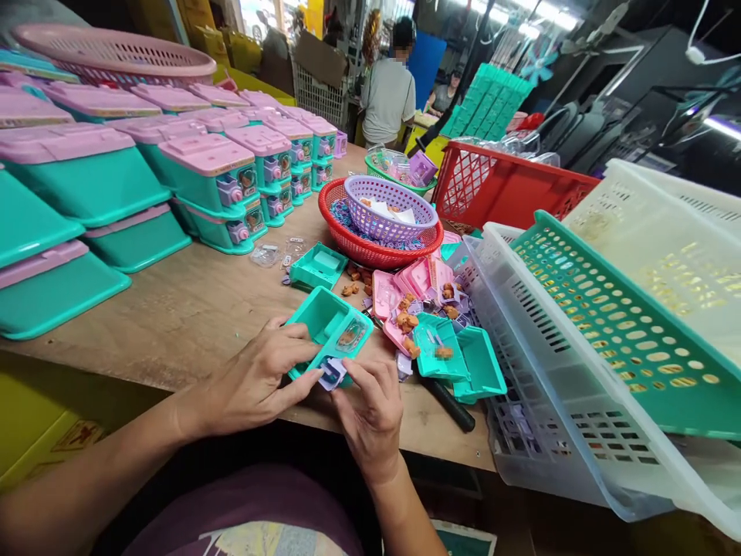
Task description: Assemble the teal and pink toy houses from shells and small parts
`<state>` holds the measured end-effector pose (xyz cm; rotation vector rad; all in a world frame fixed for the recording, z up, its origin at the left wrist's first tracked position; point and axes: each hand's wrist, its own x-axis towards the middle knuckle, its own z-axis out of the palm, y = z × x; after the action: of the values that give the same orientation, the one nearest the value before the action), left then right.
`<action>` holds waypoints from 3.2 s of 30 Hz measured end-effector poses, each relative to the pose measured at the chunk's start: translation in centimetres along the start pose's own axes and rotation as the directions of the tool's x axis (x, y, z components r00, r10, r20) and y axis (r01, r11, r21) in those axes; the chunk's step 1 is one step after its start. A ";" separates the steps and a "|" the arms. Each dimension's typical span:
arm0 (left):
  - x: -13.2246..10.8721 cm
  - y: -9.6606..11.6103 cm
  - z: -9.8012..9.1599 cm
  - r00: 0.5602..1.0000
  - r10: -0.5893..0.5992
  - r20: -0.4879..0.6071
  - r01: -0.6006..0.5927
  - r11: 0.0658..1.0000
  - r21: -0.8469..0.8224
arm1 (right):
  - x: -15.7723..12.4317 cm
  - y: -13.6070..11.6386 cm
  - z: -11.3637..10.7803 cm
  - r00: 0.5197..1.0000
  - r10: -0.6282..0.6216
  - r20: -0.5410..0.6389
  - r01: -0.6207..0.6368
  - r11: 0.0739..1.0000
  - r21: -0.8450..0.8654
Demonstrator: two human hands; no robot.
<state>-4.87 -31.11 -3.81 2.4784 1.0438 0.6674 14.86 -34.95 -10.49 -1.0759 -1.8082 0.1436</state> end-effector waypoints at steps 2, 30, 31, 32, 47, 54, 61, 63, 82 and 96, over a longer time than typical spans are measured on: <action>0.2 0.5 0.2 0.998 -0.056 -0.005 0.056 0.998 0.029 | -0.2 0.1 0.0 1.000 0.007 0.000 -0.007 1.000 0.006; 0.4 -2.2 -1.2 0.981 -0.190 0.036 0.192 0.942 -0.275 | 2.2 -0.4 1.4 0.999 -0.015 0.035 0.015 1.000 0.012; 0.4 -1.8 -0.8 0.977 -0.214 0.007 0.211 0.958 -0.192 | 1.8 -0.2 1.1 0.999 -0.002 0.037 0.001 1.000 0.018; 0.5 -1.4 -0.5 0.972 -0.234 -0.007 0.231 0.966 -0.116 | 1.4 0.0 1.0 0.999 0.010 0.037 -0.011 1.000 0.025; 0.9 1.7 -0.8 0.932 -0.351 0.096 0.344 0.936 0.076 | -0.3 0.7 0.8 0.998 -0.067 -0.003 0.067 0.997 -0.045; 0.9 0.7 -1.7 0.948 -0.266 0.177 0.253 0.963 0.092 | 0.0 0.4 1.5 0.999 -0.030 -0.023 0.028 0.996 -0.081; 0.6 -2.0 -1.1 0.976 0.033 0.215 -0.097 0.952 0.291 | 2.2 -0.3 0.7 0.985 -0.081 0.152 0.114 0.968 -0.224; 0.9 -2.5 -1.0 0.968 0.081 0.237 -0.165 0.917 0.364 | 3.1 -0.3 -0.3 0.975 -0.166 0.149 0.206 0.925 -0.319; 2.0 -2.3 -0.9 0.937 0.094 0.337 -0.250 0.854 0.456 | 7.8 1.6 -0.6 0.738 -0.337 0.584 0.446 0.894 -0.047; 2.8 -1.6 -1.5 0.899 -0.059 0.434 -0.202 0.823 0.530 | 7.7 2.1 0.1 0.743 -0.299 0.599 0.390 0.920 -0.025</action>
<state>-4.87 -27.71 -2.61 2.9739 1.0750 -0.2444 15.15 -28.10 -6.35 -0.8164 -2.5929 0.1238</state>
